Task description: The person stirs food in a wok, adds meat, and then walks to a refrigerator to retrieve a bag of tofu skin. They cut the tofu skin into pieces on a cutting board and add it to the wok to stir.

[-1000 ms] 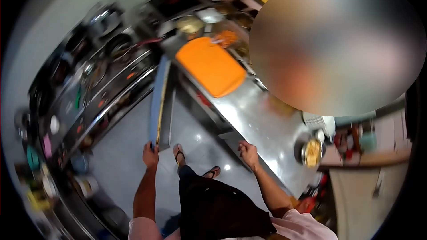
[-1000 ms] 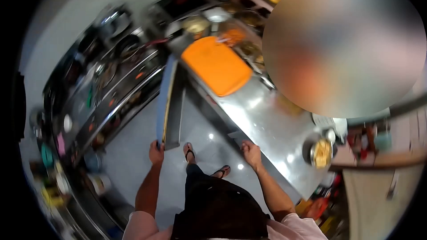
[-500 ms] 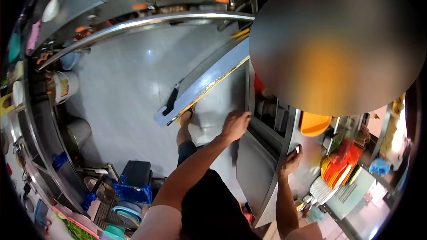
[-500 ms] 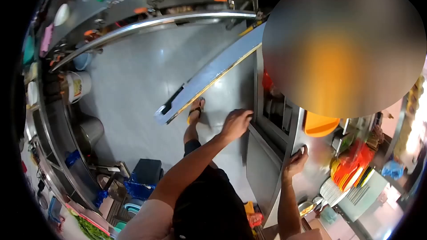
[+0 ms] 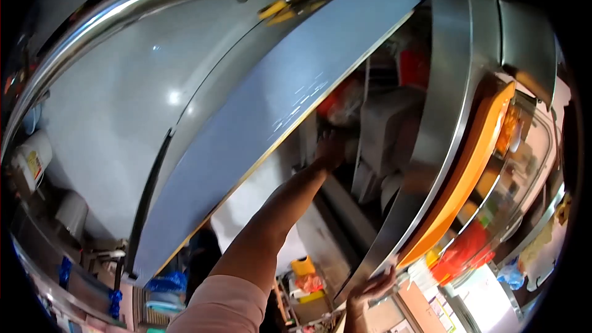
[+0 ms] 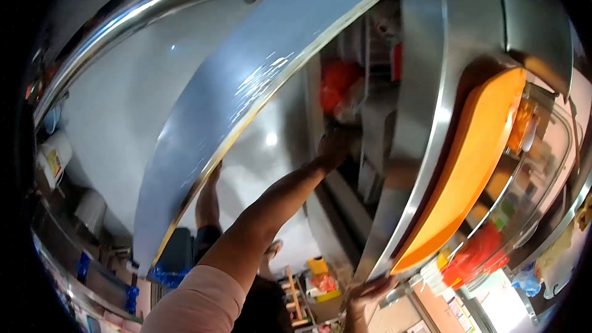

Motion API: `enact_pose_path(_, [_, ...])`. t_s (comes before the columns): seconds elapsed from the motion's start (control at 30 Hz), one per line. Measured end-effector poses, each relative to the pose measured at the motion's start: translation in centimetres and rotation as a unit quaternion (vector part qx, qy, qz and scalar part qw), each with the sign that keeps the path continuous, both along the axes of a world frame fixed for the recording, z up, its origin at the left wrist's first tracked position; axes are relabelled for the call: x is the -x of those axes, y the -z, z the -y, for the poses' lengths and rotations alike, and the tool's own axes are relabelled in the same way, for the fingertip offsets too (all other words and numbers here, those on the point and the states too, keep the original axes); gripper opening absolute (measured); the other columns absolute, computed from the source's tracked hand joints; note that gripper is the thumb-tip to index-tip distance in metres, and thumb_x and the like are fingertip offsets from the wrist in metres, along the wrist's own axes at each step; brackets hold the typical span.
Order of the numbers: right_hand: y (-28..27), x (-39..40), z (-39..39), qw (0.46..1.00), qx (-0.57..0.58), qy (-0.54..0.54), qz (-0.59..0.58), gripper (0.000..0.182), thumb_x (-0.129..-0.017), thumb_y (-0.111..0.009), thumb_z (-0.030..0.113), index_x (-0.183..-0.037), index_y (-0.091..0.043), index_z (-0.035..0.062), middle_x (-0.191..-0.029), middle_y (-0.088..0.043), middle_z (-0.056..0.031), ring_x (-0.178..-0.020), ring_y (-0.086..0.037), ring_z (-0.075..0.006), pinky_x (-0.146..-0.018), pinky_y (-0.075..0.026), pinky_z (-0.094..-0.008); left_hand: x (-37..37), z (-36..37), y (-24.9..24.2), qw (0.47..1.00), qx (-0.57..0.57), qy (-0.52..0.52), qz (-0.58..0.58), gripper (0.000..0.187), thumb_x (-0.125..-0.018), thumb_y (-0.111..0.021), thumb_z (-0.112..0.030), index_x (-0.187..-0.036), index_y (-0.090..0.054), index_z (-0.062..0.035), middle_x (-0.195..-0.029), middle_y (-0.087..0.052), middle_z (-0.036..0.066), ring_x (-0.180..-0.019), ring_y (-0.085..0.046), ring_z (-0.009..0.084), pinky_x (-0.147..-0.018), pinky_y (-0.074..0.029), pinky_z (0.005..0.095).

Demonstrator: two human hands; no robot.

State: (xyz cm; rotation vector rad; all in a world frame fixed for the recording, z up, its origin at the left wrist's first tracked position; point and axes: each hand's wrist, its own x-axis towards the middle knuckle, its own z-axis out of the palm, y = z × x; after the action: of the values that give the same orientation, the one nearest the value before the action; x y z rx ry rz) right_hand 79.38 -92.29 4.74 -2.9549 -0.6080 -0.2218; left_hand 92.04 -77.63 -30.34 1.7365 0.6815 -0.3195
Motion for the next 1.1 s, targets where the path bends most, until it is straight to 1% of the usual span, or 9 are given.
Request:
enact_pose_path(0.13, [-0.1,0.4,-0.2,0.996,0.081,-0.016,0.043,0.032,-0.100,-0.035,0.009,-0.126,-0.043,-0.0078,-0.123,-0.050,-0.0225,-0.111,-0.050,-0.0308,-0.098,-0.037,-0.0375,-6.1,-0.4,2.6,0.997,-0.066,0.036,-0.003,0.044,-0.084,-0.055,-0.017,-0.127,-0.057,-0.0123,-0.151,-0.024,0.017,-0.136,-0.029,0.0375,-0.105,-0.034,0.0486])
enact_pose_path(0.2, [1.0,4.9,21.3,0.974,-0.201,0.078,-0.072,0.061,-0.095,-0.053,0.032,-0.142,-0.028,0.0018,-0.144,-0.034,-0.0176,-0.129,-0.037,-0.0269,-0.111,-0.026,-0.0404,-8.3,-0.6,4.0,0.998,-0.059,0.000,-0.001,0.041,-0.085,-0.055,-0.018,-0.125,-0.057,-0.0069,-0.153,-0.020,0.016,-0.137,-0.028,0.0357,-0.104,-0.035,0.0509])
enact_pose_path(0.37, [0.2,5.0,14.0,0.948,-0.262,0.178,-0.030,0.047,-0.095,-0.055,0.025,-0.131,-0.044,-0.0026,-0.124,-0.053,-0.0214,-0.114,-0.053,-0.0307,-0.096,-0.044,-0.0379,-9.7,7.2,10.3,0.913,0.248,-0.323,0.004,0.038,-0.085,-0.053,-0.018,-0.118,-0.058,-0.0005,-0.115,-0.059,0.021,-0.109,-0.056,0.0350,-0.091,-0.046,0.0408])
enact_pose_path(0.5, [0.1,0.7,3.2,0.998,0.030,0.053,-0.005,0.030,-0.100,-0.036,0.010,-0.122,-0.048,-0.0066,-0.108,-0.055,-0.0190,-0.091,-0.051,-0.0272,-0.083,-0.041,-0.0334,-3.3,-0.5,1.5,0.917,0.202,-0.294,0.178,0.019,-0.087,-0.055,-0.014,-0.097,-0.064,-0.0006,-0.095,-0.065,0.018,-0.093,-0.063,0.0305,-0.080,-0.049,0.0368])
enact_pose_path(0.6, [1.2,0.3,4.2,0.996,-0.066,0.056,-0.036,0.033,-0.097,-0.036,0.008,-0.122,-0.052,-0.0056,-0.098,-0.055,-0.0177,-0.082,-0.052,-0.0266,-0.075,-0.042,-0.0318,4.8,-1.9,-1.9,0.708,0.400,-0.479,0.329,0.014,-0.095,-0.054,-0.007,-0.105,-0.060,-0.0009,-0.098,-0.062,0.001,-0.094,-0.056,0.0107,-0.081,-0.045,0.0261])
enact_pose_path(0.77, [-0.9,-0.5,-0.4,0.996,-0.091,-0.011,0.009,0.034,-0.093,-0.040,0.006,-0.124,-0.053,-0.0005,-0.088,-0.054,-0.0137,-0.076,-0.056,-0.0239,-0.067,-0.047,-0.0316,21.6,-5.6,-12.7,0.855,0.234,-0.422,0.190,0.013,-0.095,-0.058,-0.016,-0.096,-0.059,-0.0040,-0.077,-0.047,-0.004,-0.073,-0.040,0.0055,-0.063,-0.036,0.0220])
enact_pose_path(0.87, [-1.0,-0.5,-0.5,0.960,-0.242,0.047,-0.129,0.028,-0.097,-0.044,0.009,-0.121,-0.052,-0.0043,-0.093,-0.054,-0.0143,-0.075,-0.056,-0.0210,-0.065,-0.048,-0.0315,32.5,-5.4,-18.5,0.900,0.030,-0.380,0.213,0.029,-0.082,-0.065,-0.001,-0.108,-0.053,-0.0061,-0.097,-0.057,0.001,-0.094,-0.055,0.0125,-0.084,-0.044,0.0258])
enact_pose_path(1.07, [-1.4,3.5,-8.7,0.956,-0.239,-0.158,-0.068,0.038,-0.086,-0.047,-0.004,-0.123,-0.050,-0.0059,-0.118,-0.056,-0.0202,-0.106,-0.056,-0.0310,-0.097,-0.042,-0.0361,53.8,-2.8,-31.9,0.806,0.153,-0.560,0.119,0.044,-0.079,-0.059,0.001,-0.121,-0.050,-0.0119,-0.094,-0.057,0.006,-0.088,-0.056,0.0150,-0.076,-0.047,0.0272])
enact_pose_path(1.1, [1.1,5.9,-13.5,0.821,-0.443,-0.260,-0.248,0.039,-0.084,-0.049,-0.002,-0.123,-0.052,-0.0035,-0.118,-0.056,-0.0203,-0.107,-0.056,-0.0319,-0.098,-0.041,-0.0352,56.9,-1.6,-34.3,0.791,0.148,-0.581,0.120,0.048,-0.080,-0.058,0.002,-0.125,-0.048,-0.0117,-0.098,-0.057,0.007,-0.090,-0.056,0.0159,-0.078,-0.047,0.0281])
